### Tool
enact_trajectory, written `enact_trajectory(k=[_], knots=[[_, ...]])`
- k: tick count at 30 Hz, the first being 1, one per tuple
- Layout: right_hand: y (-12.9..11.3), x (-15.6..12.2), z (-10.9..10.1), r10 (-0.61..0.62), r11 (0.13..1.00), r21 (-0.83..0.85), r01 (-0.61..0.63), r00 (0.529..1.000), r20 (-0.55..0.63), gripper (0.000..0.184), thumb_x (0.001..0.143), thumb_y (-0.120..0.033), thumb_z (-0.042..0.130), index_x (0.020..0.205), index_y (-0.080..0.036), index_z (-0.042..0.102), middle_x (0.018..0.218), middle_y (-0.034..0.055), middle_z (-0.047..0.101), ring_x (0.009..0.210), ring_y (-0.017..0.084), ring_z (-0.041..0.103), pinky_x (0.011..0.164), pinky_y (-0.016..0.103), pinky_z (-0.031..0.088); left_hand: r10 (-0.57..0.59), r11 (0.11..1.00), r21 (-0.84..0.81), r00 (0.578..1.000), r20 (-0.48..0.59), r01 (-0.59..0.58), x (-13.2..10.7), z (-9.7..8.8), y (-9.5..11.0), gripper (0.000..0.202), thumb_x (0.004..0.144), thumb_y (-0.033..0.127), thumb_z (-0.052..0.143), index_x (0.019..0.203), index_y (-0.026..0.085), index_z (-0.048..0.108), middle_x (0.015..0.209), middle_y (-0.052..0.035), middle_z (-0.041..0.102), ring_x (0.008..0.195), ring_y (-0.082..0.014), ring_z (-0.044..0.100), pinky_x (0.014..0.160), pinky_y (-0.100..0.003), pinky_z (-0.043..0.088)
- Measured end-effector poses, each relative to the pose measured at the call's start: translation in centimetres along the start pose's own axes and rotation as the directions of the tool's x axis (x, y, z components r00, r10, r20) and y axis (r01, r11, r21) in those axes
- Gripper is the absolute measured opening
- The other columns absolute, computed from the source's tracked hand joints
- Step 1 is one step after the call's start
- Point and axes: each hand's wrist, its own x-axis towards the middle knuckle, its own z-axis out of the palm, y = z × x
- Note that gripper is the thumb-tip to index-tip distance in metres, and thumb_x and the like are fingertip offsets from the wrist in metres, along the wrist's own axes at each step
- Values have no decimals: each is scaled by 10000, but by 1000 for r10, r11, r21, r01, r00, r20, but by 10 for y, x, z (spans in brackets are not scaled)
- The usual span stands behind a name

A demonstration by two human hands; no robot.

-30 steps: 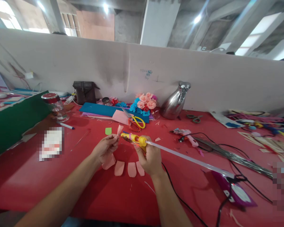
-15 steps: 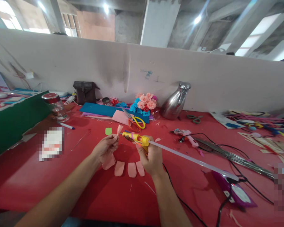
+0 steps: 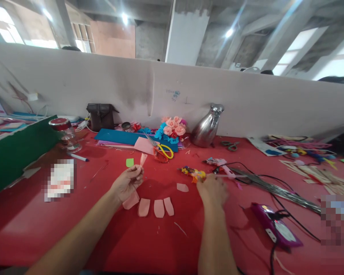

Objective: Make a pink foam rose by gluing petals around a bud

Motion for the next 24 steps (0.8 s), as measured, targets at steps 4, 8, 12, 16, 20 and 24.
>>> enact_trajectory(k=[4,8,12,16,20,24], knots=[[-64,-20,-4,-231,965,110,237,971,-63,189,762,-361,537,789,-178,573,825,140,615,830,280,572,748,459,430,59,997,52,998,-8,-59,-1,3,-1,238,622,241,737,671,135,530,643,31,468,506,-26,367,469,-148,287],[-136,-47,15,-339,809,581,88,878,339,299,732,-419,613,927,-194,591,942,81,647,845,207,604,736,350,476,119,989,94,992,-30,-115,-2,6,-3,232,615,258,743,673,143,551,602,39,454,526,-39,382,513,-164,313],[-159,-59,33,-274,689,720,-82,890,364,247,747,-407,605,815,-169,606,820,47,662,751,175,613,672,289,475,152,983,110,988,-23,-149,-3,9,-4,211,611,240,742,693,149,570,630,31,486,552,-47,401,553,-182,330],[-151,-59,36,-285,612,784,-104,895,342,233,750,-396,610,761,-166,647,751,31,670,709,172,609,659,280,466,124,986,112,992,9,-124,-4,9,-4,202,632,256,724,675,146,560,611,32,468,539,-51,388,548,-194,324],[-145,-60,35,-284,543,822,-171,884,371,212,721,-378,648,771,-173,666,771,29,674,740,176,611,690,288,472,68,994,87,996,57,-73,-4,7,-3,198,642,252,714,664,142,550,565,39,431,519,-51,370,521,-188,305],[-141,-60,36,-302,469,855,-221,870,390,167,706,-337,668,773,-185,677,793,25,670,775,172,607,735,298,473,64,995,69,995,82,-70,-4,5,-4,189,639,228,717,670,139,554,590,36,442,527,-47,374,520,-180,306]])
